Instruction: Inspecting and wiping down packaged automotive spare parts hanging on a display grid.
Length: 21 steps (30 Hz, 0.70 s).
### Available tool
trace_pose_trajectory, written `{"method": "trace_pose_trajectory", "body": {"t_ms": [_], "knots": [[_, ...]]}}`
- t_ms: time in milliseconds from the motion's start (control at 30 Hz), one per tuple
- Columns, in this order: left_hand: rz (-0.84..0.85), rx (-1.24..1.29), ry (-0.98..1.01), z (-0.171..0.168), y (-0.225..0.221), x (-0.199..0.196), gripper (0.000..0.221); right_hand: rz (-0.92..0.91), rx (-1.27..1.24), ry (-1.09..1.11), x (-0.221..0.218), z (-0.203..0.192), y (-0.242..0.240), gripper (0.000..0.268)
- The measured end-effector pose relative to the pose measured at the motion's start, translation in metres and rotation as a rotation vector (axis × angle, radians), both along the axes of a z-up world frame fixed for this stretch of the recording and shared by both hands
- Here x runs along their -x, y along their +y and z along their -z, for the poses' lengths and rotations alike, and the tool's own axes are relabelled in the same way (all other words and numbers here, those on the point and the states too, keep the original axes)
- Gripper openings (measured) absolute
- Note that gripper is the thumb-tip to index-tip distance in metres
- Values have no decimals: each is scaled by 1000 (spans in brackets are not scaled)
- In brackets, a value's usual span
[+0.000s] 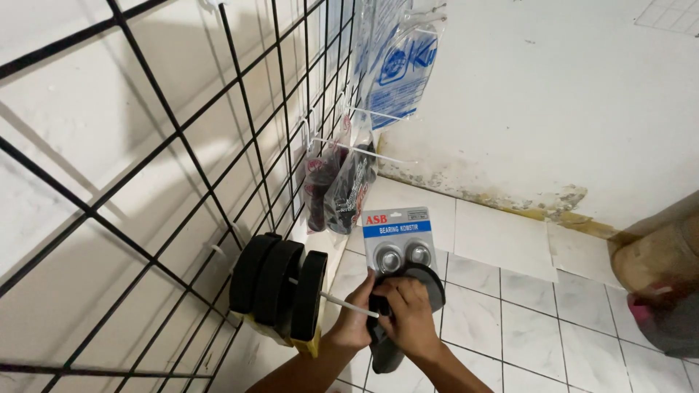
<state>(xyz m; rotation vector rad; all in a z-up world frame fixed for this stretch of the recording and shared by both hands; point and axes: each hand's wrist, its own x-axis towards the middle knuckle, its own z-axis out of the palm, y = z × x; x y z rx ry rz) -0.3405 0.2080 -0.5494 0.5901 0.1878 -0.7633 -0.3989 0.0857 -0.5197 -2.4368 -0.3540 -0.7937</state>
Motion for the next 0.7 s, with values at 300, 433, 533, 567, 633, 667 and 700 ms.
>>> {"method": "trace_pose_trajectory", "body": {"t_ms": [300,433,533,567,633,667,700], "knots": [[99,33,-86,-13,12,-7,53,-105,33,8,5,-14,-7,55],[138,45,-55,4,4,-5,42,8,87,-41,3,-20,-8,38],[133,67,-132,-9,9,-7,43,-148,69,-76,5,-20,-20,40],[116,59,-170,-12,10,-8,47,-171,69,-61,6,-22,-26,42],[98,49,-203,-18,11,-7,53,-196,68,-41,11,-21,-40,47],[117,142,-237,-21,10,-8,54,-135,58,48,13,-19,-48,59],[135,236,-269,-25,9,-8,55,-75,48,137,15,-17,-56,72]]}}
